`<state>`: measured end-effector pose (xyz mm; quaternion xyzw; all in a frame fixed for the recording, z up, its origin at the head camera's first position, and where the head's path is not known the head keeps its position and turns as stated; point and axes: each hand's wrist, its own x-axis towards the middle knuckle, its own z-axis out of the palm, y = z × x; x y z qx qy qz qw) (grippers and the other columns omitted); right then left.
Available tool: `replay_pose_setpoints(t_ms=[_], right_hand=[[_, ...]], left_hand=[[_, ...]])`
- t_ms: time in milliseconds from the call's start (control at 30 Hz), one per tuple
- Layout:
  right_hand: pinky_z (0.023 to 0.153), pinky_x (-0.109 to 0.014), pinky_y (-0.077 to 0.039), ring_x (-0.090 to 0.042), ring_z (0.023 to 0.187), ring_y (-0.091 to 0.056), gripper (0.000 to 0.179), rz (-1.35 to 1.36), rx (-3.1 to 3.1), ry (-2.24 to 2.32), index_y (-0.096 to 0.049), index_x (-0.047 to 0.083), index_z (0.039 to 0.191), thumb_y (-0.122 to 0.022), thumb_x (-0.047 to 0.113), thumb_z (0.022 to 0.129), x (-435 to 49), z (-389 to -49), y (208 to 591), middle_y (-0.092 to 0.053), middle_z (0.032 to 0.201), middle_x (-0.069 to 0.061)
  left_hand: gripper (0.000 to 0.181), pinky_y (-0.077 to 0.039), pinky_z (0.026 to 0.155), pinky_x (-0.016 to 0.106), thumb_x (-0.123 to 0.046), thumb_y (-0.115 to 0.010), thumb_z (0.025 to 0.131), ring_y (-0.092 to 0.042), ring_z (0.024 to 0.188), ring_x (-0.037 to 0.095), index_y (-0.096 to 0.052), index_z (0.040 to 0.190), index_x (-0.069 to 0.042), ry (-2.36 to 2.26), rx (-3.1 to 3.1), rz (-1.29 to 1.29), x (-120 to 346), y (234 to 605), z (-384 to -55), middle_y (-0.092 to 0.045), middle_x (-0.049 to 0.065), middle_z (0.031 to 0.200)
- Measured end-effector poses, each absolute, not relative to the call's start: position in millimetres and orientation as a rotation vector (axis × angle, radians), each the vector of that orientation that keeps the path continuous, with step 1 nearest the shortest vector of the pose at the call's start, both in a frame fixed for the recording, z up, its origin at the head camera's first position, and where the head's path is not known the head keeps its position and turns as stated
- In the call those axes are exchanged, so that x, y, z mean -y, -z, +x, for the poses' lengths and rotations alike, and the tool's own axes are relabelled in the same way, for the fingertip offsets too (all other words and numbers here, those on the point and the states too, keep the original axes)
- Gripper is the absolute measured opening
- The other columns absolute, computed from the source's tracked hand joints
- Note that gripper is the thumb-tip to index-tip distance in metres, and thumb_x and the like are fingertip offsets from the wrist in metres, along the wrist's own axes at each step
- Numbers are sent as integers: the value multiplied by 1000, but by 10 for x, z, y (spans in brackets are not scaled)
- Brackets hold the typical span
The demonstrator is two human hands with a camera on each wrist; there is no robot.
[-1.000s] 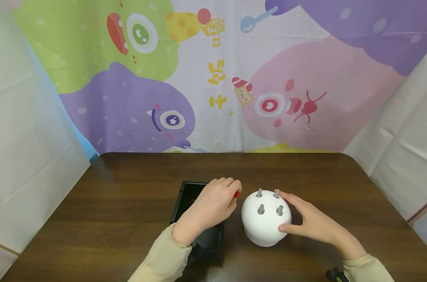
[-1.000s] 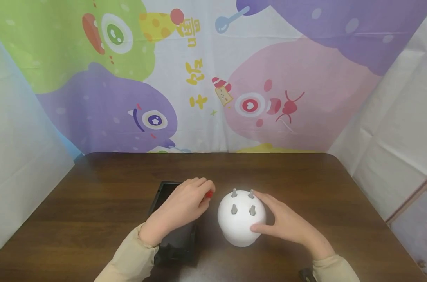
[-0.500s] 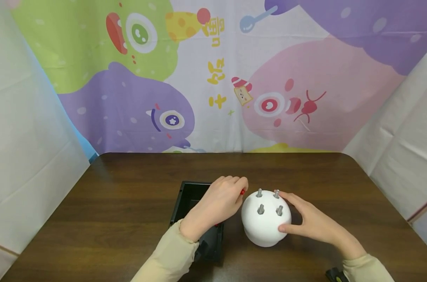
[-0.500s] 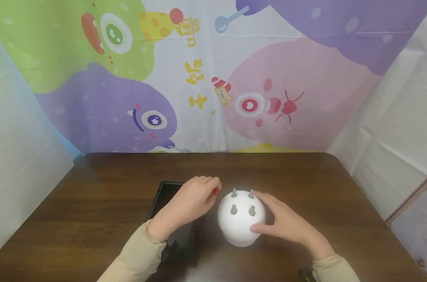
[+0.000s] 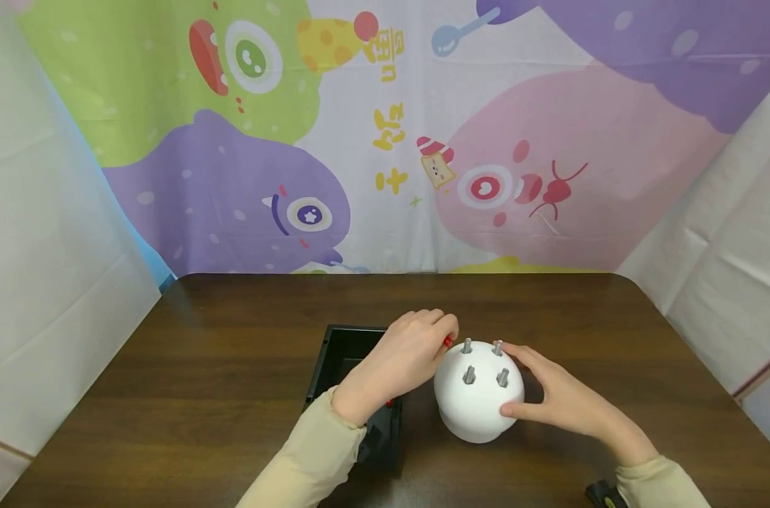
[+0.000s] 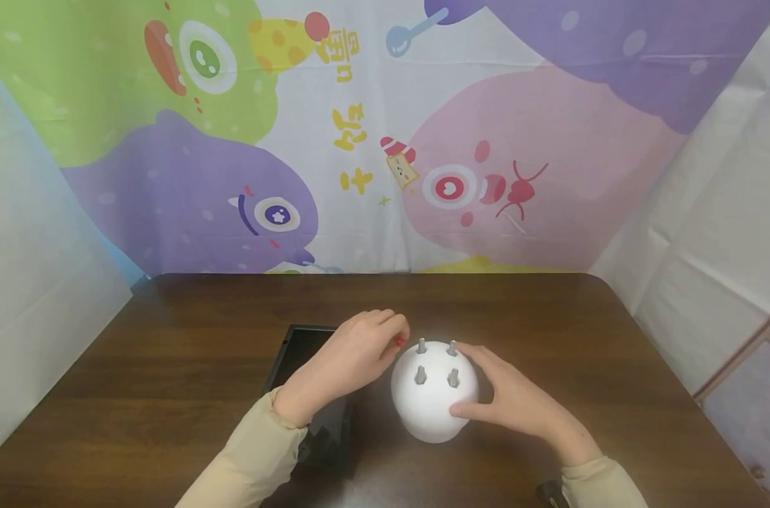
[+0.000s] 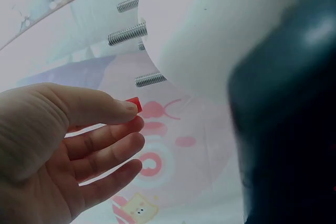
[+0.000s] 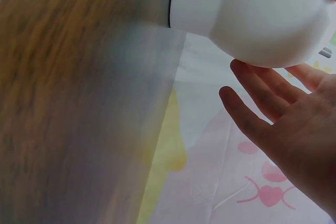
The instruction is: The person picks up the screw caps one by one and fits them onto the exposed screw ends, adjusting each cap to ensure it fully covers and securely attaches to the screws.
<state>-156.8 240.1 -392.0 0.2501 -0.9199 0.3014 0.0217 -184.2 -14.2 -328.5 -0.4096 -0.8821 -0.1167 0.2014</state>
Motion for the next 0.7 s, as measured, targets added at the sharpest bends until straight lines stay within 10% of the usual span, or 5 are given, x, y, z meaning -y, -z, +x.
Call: replay_pose_setpoints(t_ms=[700], right_hand=[[90, -48, -41, -18, 118, -46, 84, 773, 2853, -929, -34, 17, 139, -72, 48, 71, -2413, -1570, 3935, -45, 133, -1]], left_hand=[[9, -44, 71, 26, -12, -66, 82, -54, 74, 11, -58, 85, -14, 369, 2509, -1169, 1, 3218, -1904, -60, -3, 82]])
